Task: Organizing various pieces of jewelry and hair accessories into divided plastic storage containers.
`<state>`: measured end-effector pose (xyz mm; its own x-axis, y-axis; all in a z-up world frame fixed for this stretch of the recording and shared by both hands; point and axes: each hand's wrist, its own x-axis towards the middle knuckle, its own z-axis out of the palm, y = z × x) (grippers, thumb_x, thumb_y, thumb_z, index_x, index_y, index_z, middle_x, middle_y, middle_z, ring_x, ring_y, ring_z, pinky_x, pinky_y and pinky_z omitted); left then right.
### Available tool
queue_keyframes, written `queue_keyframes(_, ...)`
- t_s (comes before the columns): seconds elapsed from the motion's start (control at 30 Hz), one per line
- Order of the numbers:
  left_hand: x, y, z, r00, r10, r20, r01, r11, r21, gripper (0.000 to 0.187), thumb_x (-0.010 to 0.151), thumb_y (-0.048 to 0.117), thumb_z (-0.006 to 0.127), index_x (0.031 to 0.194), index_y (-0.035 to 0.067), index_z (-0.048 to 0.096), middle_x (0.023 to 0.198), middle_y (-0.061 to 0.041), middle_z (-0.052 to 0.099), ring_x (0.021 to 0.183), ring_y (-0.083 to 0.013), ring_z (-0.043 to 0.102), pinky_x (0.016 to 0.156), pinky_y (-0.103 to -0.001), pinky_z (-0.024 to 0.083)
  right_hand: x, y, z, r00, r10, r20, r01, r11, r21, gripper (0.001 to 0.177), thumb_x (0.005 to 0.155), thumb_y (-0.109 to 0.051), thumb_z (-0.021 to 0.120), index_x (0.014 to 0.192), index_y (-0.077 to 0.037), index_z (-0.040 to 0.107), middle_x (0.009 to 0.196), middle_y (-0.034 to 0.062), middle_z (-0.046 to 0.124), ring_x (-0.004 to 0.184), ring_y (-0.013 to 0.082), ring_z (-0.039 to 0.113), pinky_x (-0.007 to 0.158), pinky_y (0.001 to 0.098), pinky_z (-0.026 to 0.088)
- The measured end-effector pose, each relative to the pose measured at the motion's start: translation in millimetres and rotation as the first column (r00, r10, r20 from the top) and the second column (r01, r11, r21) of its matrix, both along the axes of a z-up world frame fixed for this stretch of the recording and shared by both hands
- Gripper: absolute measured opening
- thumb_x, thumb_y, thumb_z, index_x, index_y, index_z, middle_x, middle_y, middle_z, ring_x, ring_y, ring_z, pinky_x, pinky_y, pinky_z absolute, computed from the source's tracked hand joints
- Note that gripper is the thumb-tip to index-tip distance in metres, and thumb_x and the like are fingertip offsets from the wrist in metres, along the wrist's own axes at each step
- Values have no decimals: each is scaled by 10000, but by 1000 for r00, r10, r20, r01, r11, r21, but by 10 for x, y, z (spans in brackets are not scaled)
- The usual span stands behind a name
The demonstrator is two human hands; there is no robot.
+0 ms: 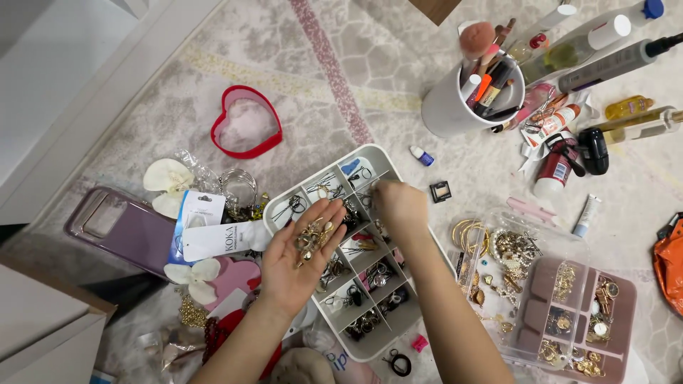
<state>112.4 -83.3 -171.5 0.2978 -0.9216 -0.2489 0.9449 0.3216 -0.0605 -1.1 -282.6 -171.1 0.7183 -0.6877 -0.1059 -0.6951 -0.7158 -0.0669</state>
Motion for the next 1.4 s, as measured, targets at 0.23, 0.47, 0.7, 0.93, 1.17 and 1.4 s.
queue_keyframes(0.23, -42, -23, -6, 1000, -11, -8, 11, 1000, -2, 568, 1058, 234, 306, 1503, -109, 385, 1606, -301, 362, 1522, -364, 336, 1265, -476, 283, -679, -142, 327, 545, -726, 419, -146, 410, 900, 84, 924, -65, 621, 844, -44, 637, 1064, 186, 755, 998, 229, 785, 727, 335, 666)
queue_keyframes(0.47, -65, -11, 101, 998, -52, -20, 52, 999, 0, 584, 1062, 277, 339, 1509, -97, 377, 1606, -285, 371, 1509, -354, 354, 1248, -489, 299, -643, 213, 281, 338, -895, 292, -646, 6, 763, 192, 899, 23, 599, 1077, -43, 626, 1057, 161, 677, 904, 211, 675, 641, 267, 579)
queue_keyframes(0.7, -42, 16, 172, 985, -160, 67, 159, 987, 26, 628, 1075, 381, 330, 1555, -20, 393, 1571, -191, 452, 1403, -275, 466, 1161, -437, 375, -80, 750, 799, 867, -154, 474, -210, 749, 628, 426, 783, 58, 733, 1192, -58, 702, 947, 95, 585, 814, 197, 623, 720, 314, 535)
queue_keyframes(0.93, -89, -21, 160, 970, -219, 102, 212, 974, 77, 604, 1065, 336, 335, 1547, -19, 414, 1552, -183, 490, 1387, -242, 479, 1146, -394, 366, -142, 796, 804, 848, -114, 518, -218, 817, 534, 249, 831, -65, 786, 1067, -68, 707, 986, 70, 641, 864, 202, 693, 737, 320, 587)
queue_keyframes(1.17, -183, -7, 36, 968, -240, 69, 233, 969, 86, 542, 1059, 269, 375, 1499, -41, 446, 1508, -193, 517, 1392, -272, 496, 1210, -429, 347, -331, 704, 713, 821, -254, 511, -191, 721, 666, 234, 825, 9, 783, 1039, -45, 705, 940, 53, 612, 827, 146, 616, 706, 282, 498)
queue_keyframes(1.4, -246, 34, -201, 977, -214, 16, 209, 966, 154, 479, 1070, 286, 414, 1407, -38, 516, 1380, -169, 595, 1289, -294, 571, 1163, -469, 437, -313, 718, 720, 689, -573, 444, -216, 422, 880, 333, 956, 21, 581, 1283, -6, 637, 1172, 48, 709, 1048, 109, 667, 857, 260, 547)
